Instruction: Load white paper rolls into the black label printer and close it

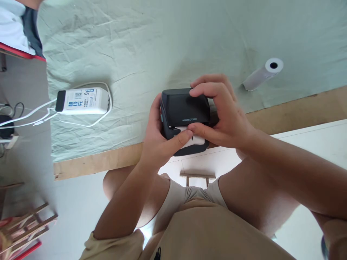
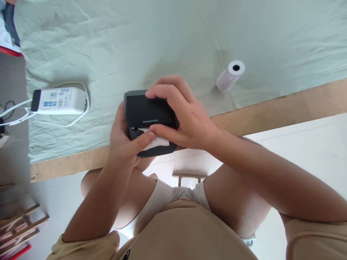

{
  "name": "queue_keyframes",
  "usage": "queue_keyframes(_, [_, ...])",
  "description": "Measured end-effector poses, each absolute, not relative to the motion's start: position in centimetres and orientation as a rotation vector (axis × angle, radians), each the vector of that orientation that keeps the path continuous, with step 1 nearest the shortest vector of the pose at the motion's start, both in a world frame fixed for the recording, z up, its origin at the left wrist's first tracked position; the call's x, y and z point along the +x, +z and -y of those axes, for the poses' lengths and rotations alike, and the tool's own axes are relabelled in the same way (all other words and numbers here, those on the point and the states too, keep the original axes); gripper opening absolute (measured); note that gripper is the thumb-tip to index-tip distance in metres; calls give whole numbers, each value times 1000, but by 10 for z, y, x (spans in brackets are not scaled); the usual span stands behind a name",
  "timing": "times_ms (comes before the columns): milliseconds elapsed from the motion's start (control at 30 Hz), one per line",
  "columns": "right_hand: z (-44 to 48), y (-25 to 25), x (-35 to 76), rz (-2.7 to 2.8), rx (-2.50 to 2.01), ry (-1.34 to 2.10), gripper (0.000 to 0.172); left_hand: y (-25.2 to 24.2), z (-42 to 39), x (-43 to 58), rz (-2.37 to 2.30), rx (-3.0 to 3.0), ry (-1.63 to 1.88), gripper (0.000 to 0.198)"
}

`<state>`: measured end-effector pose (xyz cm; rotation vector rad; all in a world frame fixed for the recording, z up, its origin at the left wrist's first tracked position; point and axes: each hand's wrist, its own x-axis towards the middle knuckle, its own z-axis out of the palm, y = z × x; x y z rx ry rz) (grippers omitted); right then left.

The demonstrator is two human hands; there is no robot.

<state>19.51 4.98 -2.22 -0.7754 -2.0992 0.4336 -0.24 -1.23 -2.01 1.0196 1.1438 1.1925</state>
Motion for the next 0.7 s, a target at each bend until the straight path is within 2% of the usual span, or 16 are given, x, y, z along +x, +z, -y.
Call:
queue_keyframes(167, [-51, -25, 193, 2019, -758, 313, 34, -20, 10, -3, -1145, 965, 1186, 84])
queue_keyframes(333, [-49, -21, 189, 1845, -761, 159, 18, -26, 10, -4, -1116, 999, 1194, 85])
queue_keyframes(400, [-46, -19, 187, 1780, -787, 118, 18, -32, 9, -5, -1081, 1052, 1191, 86])
queue_keyframes(567, [-42, -12, 182, 1719, -867, 235, 23, -42, 4, -10, -1091, 1258, 1170, 110])
queue_keyframes(700, [-44, -11, 183, 1635, -799, 409, 17, -36, 3, -10, -1127, 1299, 1125, 106])
